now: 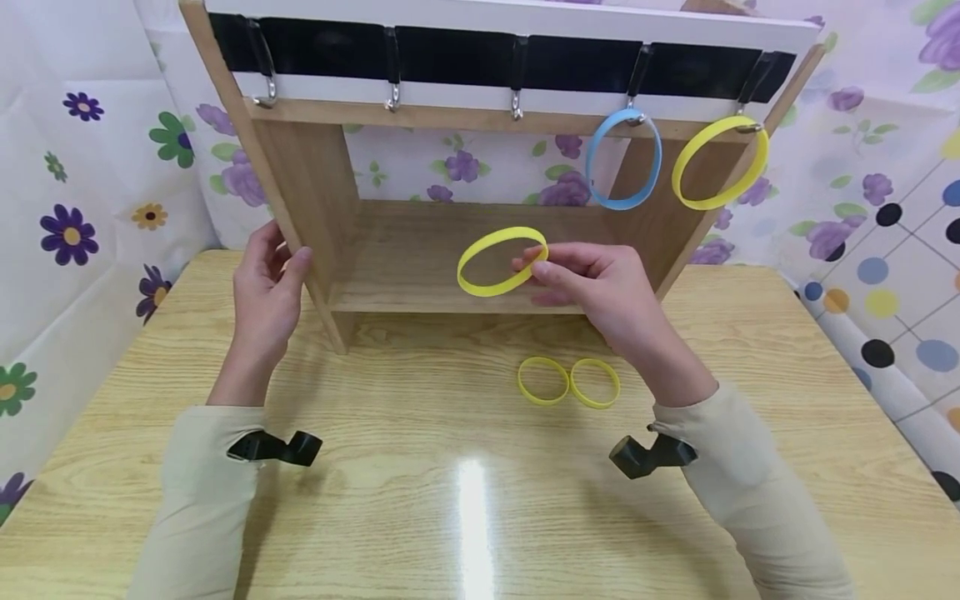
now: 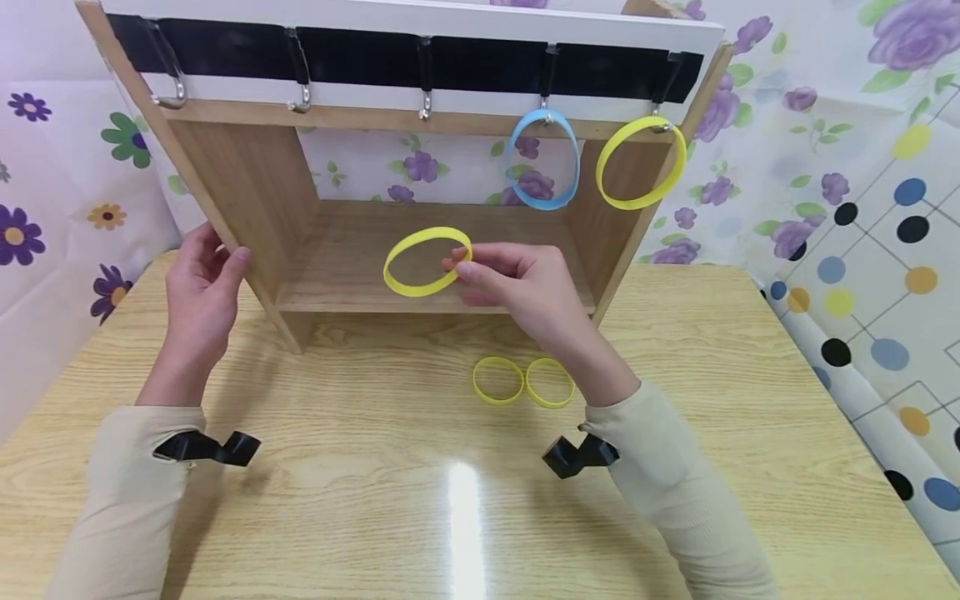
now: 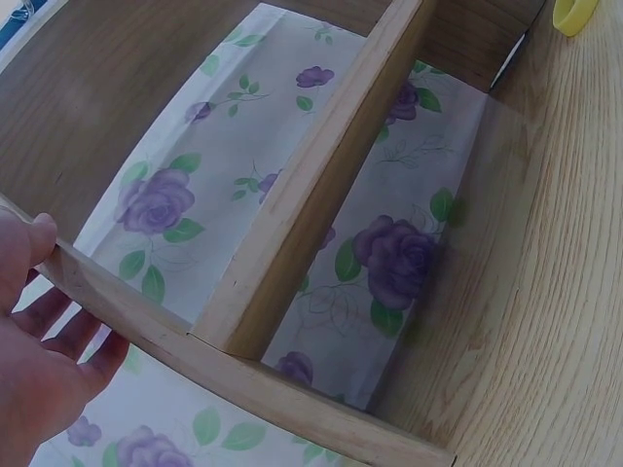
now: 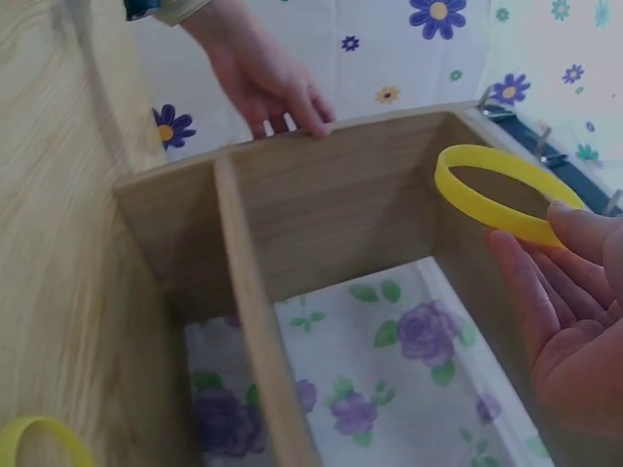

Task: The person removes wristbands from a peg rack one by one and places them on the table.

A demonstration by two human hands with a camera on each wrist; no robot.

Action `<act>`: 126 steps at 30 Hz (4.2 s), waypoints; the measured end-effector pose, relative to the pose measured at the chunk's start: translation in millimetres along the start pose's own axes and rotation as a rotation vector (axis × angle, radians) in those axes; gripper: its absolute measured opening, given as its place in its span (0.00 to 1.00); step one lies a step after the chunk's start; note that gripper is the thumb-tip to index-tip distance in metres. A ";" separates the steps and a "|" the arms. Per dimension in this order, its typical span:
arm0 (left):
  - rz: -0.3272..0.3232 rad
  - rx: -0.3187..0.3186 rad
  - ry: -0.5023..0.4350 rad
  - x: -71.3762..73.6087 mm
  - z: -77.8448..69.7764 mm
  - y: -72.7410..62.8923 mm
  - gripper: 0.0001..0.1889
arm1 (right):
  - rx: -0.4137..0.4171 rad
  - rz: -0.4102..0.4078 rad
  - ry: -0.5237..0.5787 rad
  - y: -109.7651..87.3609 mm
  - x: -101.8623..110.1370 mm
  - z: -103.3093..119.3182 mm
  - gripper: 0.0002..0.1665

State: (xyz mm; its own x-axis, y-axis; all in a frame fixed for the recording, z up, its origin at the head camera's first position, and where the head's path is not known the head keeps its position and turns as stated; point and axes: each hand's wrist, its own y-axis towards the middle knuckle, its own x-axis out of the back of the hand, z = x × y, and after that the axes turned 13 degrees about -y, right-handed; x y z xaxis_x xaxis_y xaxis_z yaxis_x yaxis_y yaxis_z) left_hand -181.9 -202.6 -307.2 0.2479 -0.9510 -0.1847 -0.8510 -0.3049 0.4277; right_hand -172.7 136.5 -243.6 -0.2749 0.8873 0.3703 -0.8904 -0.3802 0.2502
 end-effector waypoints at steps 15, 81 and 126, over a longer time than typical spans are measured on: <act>0.006 0.003 0.010 -0.4 -0.4 -1.3 0.22 | -0.162 -0.036 -0.098 -21.6 14.6 -48.9 0.21; 0.010 0.000 -0.008 0.8 3.0 -0.5 0.22 | -0.446 0.136 -0.330 -94.2 127.8 -186.5 0.26; 0.013 0.004 0.022 2.0 2.2 -1.4 0.22 | -0.258 0.013 -0.468 -74.6 117.9 -118.5 0.21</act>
State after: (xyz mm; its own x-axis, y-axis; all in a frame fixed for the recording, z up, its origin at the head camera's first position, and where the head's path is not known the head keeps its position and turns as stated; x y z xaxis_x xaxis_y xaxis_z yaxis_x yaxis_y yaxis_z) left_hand -181.3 -204.0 -310.1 0.2467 -0.9559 -0.1595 -0.8561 -0.2921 0.4264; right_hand -181.6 300.4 -324.6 -0.1477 0.6492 0.7462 -0.9645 -0.2615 0.0366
